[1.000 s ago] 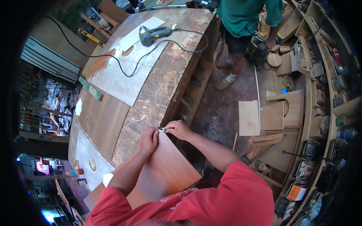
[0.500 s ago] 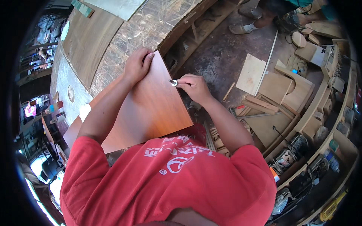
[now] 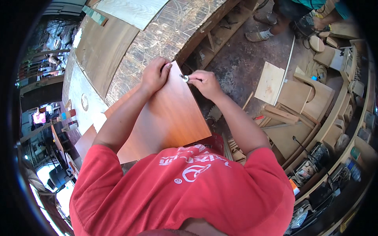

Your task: The person carries a wooden board to a workbench, heats an edge banding strip along the edge of the board using a heat gun, and presses the strip into place with a small tool.

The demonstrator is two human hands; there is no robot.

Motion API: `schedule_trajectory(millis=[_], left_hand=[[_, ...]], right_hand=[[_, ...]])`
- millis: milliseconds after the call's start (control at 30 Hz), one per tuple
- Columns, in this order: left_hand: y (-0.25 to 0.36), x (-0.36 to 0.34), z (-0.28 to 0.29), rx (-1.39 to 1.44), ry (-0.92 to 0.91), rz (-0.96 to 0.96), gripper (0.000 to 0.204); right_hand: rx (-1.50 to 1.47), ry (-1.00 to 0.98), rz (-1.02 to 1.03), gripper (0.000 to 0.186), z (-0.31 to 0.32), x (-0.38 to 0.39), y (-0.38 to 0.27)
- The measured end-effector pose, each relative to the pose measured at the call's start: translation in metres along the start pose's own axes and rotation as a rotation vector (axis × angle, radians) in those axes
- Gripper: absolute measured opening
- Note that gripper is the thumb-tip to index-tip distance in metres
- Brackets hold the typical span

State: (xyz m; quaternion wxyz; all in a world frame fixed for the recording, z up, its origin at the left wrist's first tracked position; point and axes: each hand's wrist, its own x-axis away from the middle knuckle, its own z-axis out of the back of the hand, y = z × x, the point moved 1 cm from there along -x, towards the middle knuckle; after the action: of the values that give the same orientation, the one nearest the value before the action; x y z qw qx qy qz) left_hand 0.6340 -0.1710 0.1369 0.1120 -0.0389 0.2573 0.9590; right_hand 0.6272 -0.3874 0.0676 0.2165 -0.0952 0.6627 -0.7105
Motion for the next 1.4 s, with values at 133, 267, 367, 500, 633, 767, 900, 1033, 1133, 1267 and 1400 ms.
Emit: schedule_trajectory(millis=[133, 267, 367, 500, 633, 767, 900, 1033, 1133, 1267, 1400], left_hand=[[0.003, -0.012, -0.001, 0.046, 0.014, -0.045, 0.014], [-0.014, 0.000, -0.007, -0.012, -0.059, 0.071, 0.022], [-0.014, 0.005, -0.007, -0.003, -0.015, 0.031, 0.020], [0.008, 0.003, 0.001, 0.052, -0.004, 0.000, 0.015], [0.002, 0.003, 0.004, 0.031, -0.026, 0.050, 0.014], [0.008, 0.001, 0.005, 0.019, -0.060, 0.044, 0.015], [0.008, -0.003, 0.002, 0.018, -0.032, 0.053, 0.014], [0.006, -0.006, 0.003, 0.031, -0.039, 0.029, 0.013], [0.000, -0.001, 0.001, 0.050, -0.032, 0.049, 0.012], [0.005, 0.000, 0.001, 0.044, -0.008, 0.008, 0.012], [0.011, 0.003, 0.000, 0.000, -0.025, 0.031, 0.014]], right_hand=[[-0.054, 0.060, 0.014, 0.010, 0.002, -0.060, 0.003], [-0.156, 0.032, -0.189, 0.008, -0.009, -0.052, 0.002], [0.007, -0.003, -0.050, 0.011, -0.007, -0.029, 0.008], [-0.098, 0.033, -0.053, 0.014, -0.008, -0.056, 0.003], [-0.018, 0.026, -0.040, 0.014, -0.010, -0.041, 0.005], [0.051, 0.017, -0.046, 0.013, -0.005, -0.008, 0.000], [0.002, 0.028, -0.009, 0.015, -0.002, -0.054, -0.006], [0.008, 0.002, -0.117, 0.015, 0.000, -0.036, 0.002], [0.045, -0.062, -0.075, 0.013, 0.003, 0.019, 0.000], [0.035, -0.034, -0.105, 0.014, 0.005, 0.050, -0.006], [-0.014, 0.022, -0.067, 0.014, -0.002, 0.012, -0.002]])
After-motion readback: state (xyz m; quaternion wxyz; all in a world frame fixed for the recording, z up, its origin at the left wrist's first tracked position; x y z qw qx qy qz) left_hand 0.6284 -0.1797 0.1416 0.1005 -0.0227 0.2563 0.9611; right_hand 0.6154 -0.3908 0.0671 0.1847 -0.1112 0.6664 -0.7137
